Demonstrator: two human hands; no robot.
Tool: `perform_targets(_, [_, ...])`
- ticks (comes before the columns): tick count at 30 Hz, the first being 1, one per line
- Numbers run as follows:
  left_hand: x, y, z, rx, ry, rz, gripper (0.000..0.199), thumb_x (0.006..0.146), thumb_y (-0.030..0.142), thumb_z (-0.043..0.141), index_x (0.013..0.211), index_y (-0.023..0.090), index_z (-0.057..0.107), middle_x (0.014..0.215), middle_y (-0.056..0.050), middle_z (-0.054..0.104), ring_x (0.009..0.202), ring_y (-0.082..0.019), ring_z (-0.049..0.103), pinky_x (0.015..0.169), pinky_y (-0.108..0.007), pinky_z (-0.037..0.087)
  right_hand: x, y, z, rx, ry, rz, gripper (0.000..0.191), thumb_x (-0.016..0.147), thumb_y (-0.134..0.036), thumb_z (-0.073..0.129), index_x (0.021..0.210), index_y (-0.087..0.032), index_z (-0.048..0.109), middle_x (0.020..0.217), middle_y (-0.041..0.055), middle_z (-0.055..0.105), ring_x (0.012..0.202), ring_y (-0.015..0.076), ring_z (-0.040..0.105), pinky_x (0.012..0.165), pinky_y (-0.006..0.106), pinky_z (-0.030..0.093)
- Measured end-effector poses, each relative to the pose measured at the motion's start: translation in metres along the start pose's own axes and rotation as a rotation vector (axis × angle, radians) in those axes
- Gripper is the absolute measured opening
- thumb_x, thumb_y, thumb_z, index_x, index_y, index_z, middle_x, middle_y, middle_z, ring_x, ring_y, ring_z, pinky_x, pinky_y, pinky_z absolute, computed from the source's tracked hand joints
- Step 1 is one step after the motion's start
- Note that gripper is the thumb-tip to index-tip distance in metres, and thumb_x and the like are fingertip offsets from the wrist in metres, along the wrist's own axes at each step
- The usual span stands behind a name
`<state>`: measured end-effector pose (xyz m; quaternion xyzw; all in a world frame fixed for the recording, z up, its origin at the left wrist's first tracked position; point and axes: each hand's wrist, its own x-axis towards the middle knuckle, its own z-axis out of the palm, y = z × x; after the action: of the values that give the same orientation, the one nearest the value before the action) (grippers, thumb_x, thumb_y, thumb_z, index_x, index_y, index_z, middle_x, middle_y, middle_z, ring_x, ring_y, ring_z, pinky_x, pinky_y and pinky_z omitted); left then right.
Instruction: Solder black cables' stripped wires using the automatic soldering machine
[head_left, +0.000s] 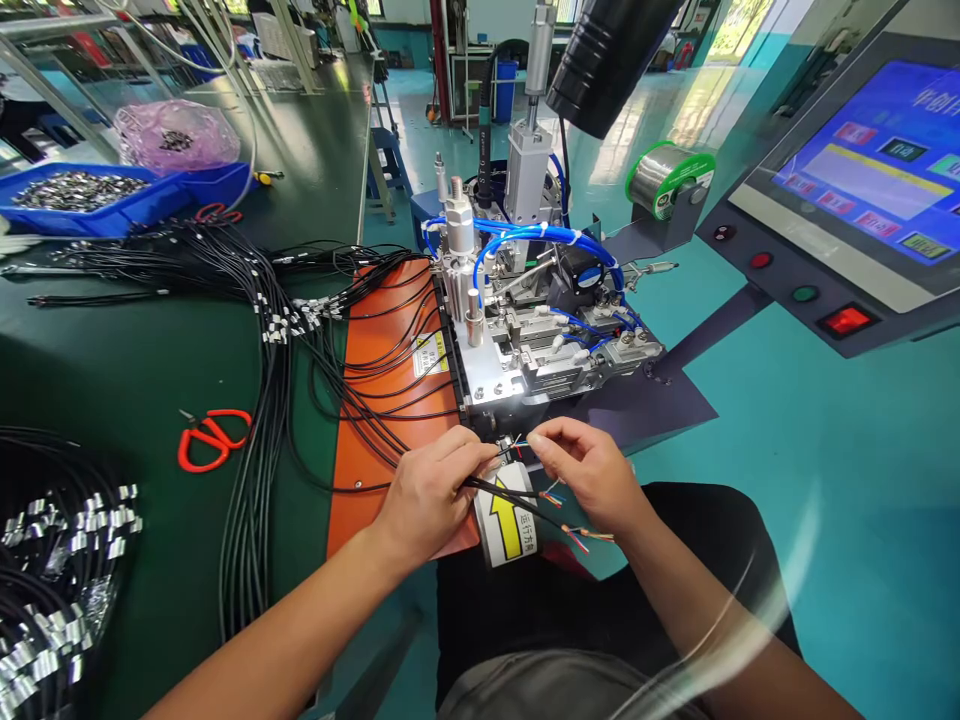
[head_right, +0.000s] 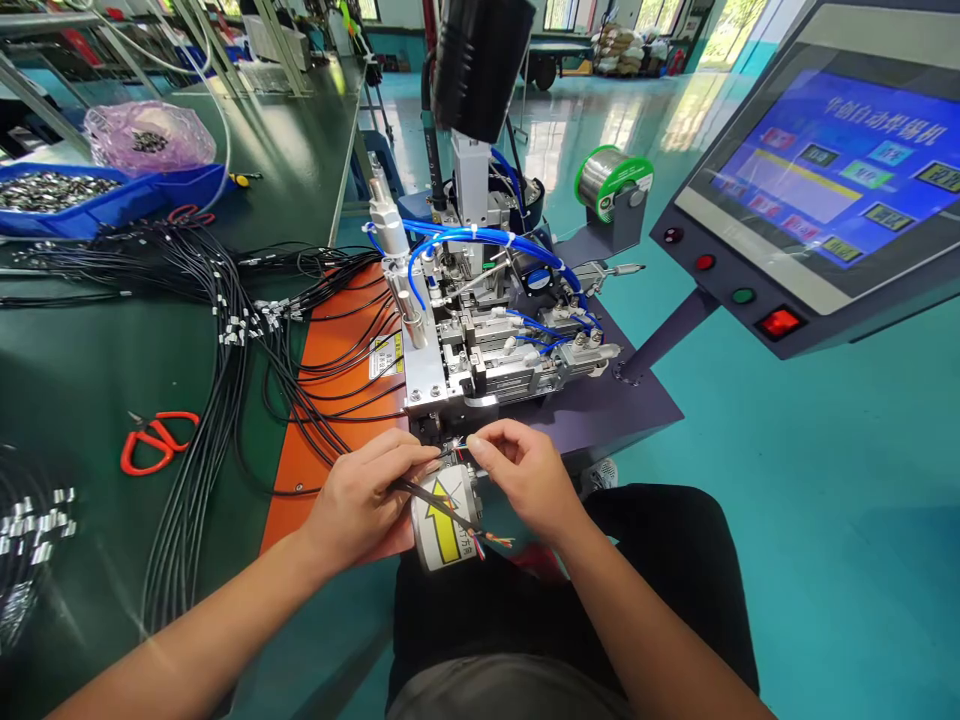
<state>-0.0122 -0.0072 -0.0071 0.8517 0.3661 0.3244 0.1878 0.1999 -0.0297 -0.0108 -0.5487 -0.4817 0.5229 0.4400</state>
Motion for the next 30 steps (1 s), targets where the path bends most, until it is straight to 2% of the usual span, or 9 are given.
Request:
perform_targets(4, [0.0, -0.001, 0.0, 0.015, 0.002, -0.002, 0.015, 0.093, 0.019, 0.054, 0.1, 0.017, 0.068, 0.087, -0.004, 0.064, 0.077, -0.011, 0.061, 0.069, -0.02, 0.05, 0.001, 0.002, 0.004, -0.038, -0.01, -0.044, 0.024, 0.085, -0.042, 0.066, 0.086, -0.018, 0.067, 0.076, 0.0012, 0.061, 0.066, 0.0139, 0.05, 0.06, 0.026, 0.04])
perform_targets(13, [-0.002, -0.001, 0.001, 0.052, -0.015, -0.004, 0.017, 0.093, 0.016, 0.053, 0.101, 0.016, 0.068, 0.087, -0.004, 0.062, 0.077, -0.012, 0.061, 0.067, -0.02, 0.05, 0.003, 0.005, 0.007, -0.141, 0.03, -0.077, 0.026, 0.089, -0.043, 0.06, 0.081, -0.018, 0.064, 0.07, -0.0011, 0.057, 0.063, 0.0129, 0.048, 0.059, 0.025, 0.038])
perform_targets(21, [-0.005, -0.004, 0.0, 0.101, -0.043, 0.013, 0.041, 0.084, 0.0, 0.044, 0.114, 0.018, 0.065, 0.096, -0.006, 0.058, 0.085, -0.014, 0.059, 0.071, -0.023, 0.05, 0.008, 0.014, 0.014, -0.127, 0.047, -0.036, 0.028, 0.09, -0.045, 0.059, 0.083, -0.018, 0.064, 0.07, -0.0012, 0.058, 0.064, 0.0131, 0.049, 0.06, 0.025, 0.039])
perform_targets(30, [-0.002, -0.003, 0.002, 0.109, 0.0, 0.006, 0.033, 0.087, 0.002, 0.045, 0.106, 0.017, 0.067, 0.088, -0.006, 0.059, 0.081, -0.016, 0.055, 0.07, -0.027, 0.048, 0.013, 0.021, 0.017, -0.131, 0.053, -0.009, 0.03, 0.09, -0.048, 0.057, 0.085, -0.019, 0.064, 0.072, 0.0, 0.059, 0.063, 0.0142, 0.051, 0.059, 0.025, 0.042])
